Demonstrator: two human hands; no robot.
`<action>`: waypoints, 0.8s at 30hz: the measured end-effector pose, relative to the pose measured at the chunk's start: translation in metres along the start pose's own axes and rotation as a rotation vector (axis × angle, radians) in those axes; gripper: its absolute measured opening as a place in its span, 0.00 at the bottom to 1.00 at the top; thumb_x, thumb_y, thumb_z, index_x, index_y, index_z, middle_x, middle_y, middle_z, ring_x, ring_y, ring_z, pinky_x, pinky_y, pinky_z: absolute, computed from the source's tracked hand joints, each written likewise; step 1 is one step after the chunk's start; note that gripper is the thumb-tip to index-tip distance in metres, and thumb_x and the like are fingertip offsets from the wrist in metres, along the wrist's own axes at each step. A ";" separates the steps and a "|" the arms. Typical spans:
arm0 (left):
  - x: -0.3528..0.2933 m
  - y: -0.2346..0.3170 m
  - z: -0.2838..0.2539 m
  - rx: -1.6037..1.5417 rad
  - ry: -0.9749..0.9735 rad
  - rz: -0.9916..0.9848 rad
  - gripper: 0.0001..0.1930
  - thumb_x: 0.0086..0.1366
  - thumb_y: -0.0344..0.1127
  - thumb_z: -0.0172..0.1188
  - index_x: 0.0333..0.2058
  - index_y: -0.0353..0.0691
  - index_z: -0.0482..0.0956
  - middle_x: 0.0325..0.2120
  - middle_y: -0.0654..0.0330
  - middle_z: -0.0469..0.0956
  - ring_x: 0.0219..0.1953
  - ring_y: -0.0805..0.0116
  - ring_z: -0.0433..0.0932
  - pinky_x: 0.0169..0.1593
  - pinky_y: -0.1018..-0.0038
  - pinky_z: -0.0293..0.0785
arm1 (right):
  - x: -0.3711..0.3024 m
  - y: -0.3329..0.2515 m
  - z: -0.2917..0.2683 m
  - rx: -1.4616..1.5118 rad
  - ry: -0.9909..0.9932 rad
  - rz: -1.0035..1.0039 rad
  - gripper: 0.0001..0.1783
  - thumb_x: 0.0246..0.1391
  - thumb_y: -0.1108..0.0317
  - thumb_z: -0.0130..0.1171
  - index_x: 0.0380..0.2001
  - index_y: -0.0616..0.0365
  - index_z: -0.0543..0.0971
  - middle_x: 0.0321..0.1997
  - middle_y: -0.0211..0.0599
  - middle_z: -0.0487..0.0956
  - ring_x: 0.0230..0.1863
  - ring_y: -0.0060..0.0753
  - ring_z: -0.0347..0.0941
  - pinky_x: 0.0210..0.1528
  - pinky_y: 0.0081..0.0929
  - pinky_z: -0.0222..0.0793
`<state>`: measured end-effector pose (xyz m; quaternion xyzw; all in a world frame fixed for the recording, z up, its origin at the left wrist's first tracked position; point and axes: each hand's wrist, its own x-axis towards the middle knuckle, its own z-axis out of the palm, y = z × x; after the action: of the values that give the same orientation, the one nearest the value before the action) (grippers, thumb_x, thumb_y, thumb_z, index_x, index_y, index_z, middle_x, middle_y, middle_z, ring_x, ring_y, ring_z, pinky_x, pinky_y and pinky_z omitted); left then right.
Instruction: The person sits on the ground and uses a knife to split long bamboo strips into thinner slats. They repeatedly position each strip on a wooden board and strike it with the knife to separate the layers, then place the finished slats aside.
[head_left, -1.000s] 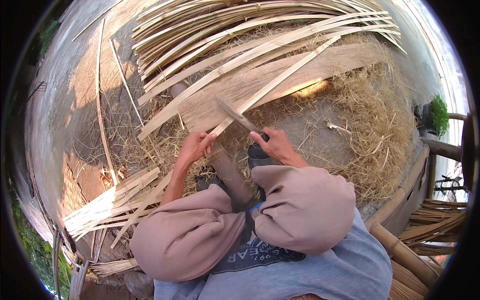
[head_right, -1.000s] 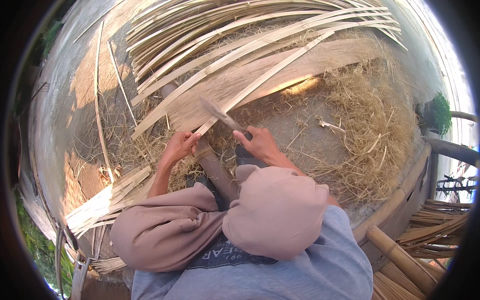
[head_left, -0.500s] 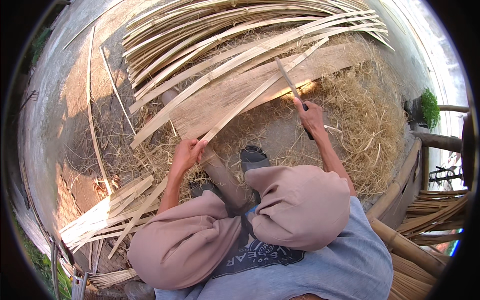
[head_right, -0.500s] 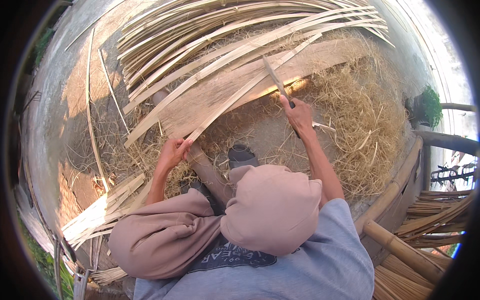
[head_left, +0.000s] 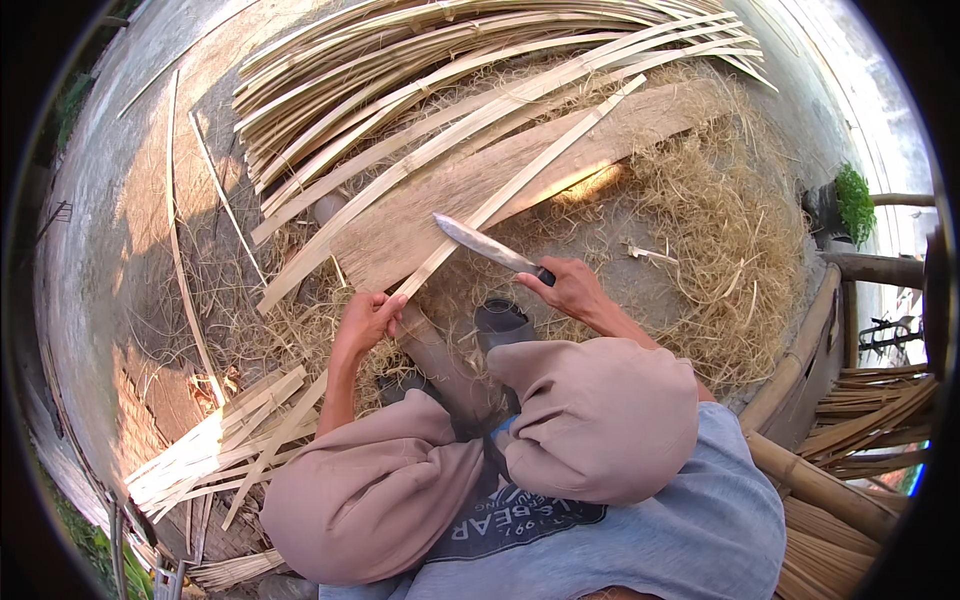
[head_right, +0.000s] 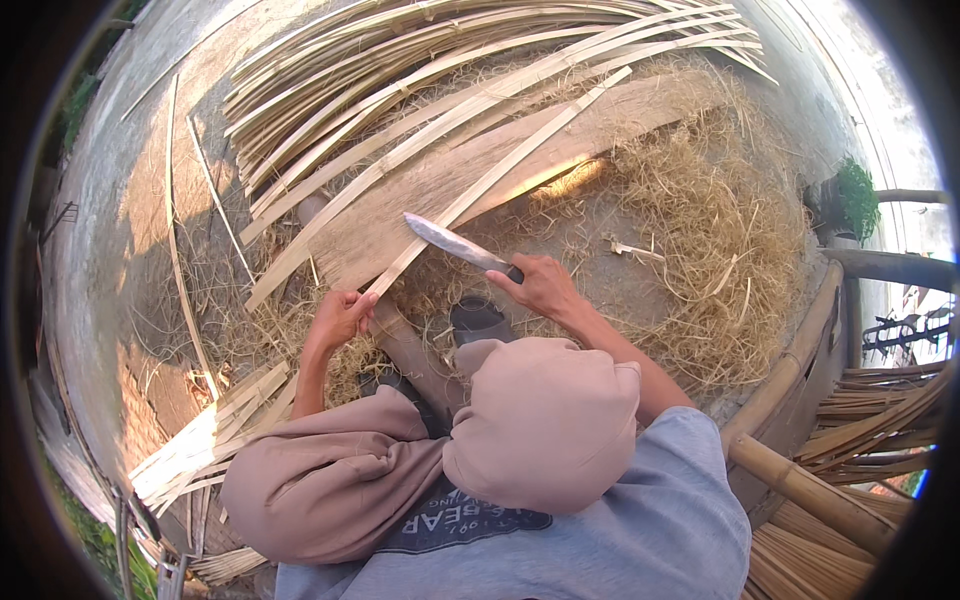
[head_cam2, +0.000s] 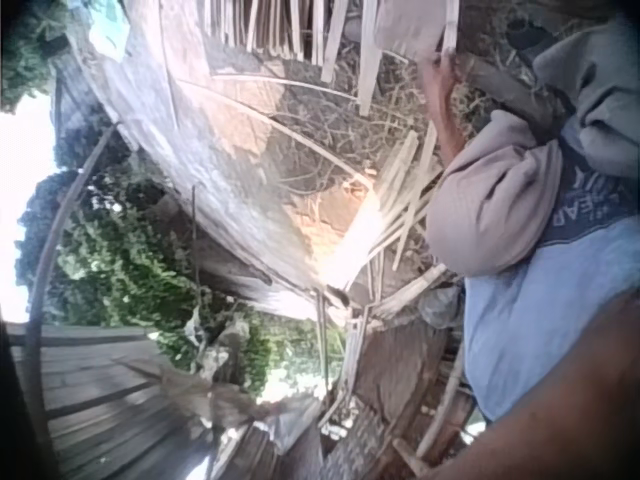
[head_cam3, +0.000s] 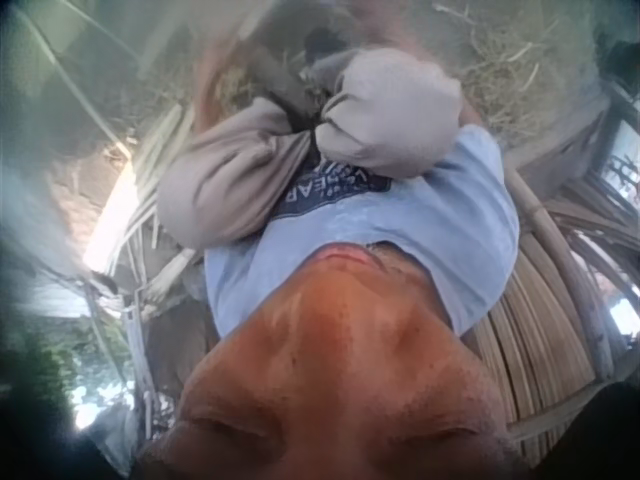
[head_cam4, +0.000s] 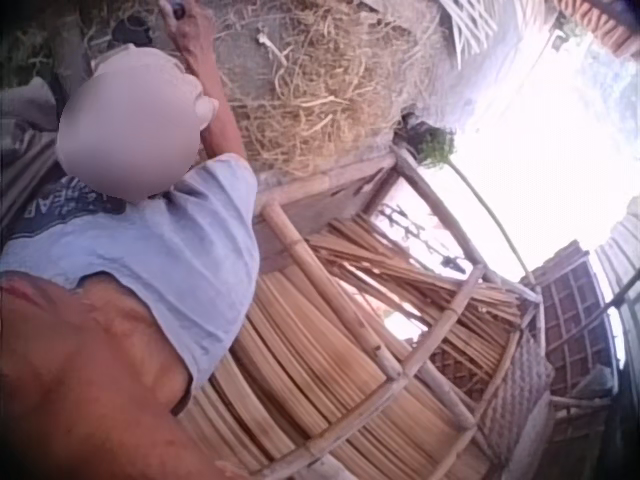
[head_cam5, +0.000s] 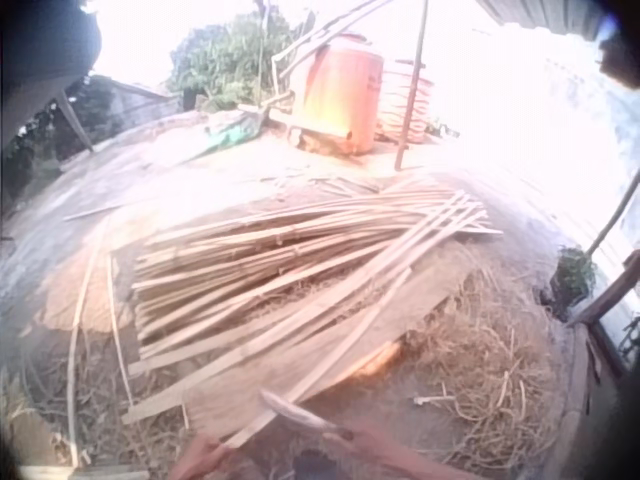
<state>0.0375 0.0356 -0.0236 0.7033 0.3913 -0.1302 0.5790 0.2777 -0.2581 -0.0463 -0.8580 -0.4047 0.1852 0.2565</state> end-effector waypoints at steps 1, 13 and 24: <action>-0.004 -0.003 -0.005 -0.013 -0.019 -0.004 0.22 0.70 0.49 0.65 0.24 0.37 0.82 0.13 0.65 0.76 0.17 0.78 0.72 0.24 0.76 0.63 | 0.011 0.013 -0.012 0.005 0.031 0.163 0.39 0.63 0.34 0.58 0.22 0.66 0.78 0.20 0.55 0.78 0.23 0.54 0.77 0.31 0.48 0.71; -0.024 -0.027 -0.025 -0.006 -0.065 -0.072 0.23 0.69 0.52 0.66 0.24 0.38 0.82 0.14 0.65 0.76 0.16 0.79 0.69 0.23 0.76 0.60 | 0.066 0.093 -0.071 0.066 0.233 0.436 0.41 0.62 0.30 0.56 0.22 0.65 0.76 0.18 0.52 0.76 0.23 0.47 0.76 0.31 0.48 0.70; -0.021 -0.034 -0.030 -0.041 -0.104 -0.128 0.23 0.69 0.53 0.67 0.25 0.38 0.82 0.13 0.66 0.75 0.13 0.81 0.65 0.19 0.79 0.55 | 0.086 0.110 -0.099 -0.152 0.199 0.304 0.41 0.65 0.30 0.50 0.23 0.64 0.77 0.19 0.51 0.77 0.26 0.55 0.77 0.33 0.49 0.71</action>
<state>-0.0083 0.0554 -0.0259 0.6571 0.4075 -0.1950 0.6034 0.4473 -0.2788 -0.0418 -0.9401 -0.2562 0.1050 0.1987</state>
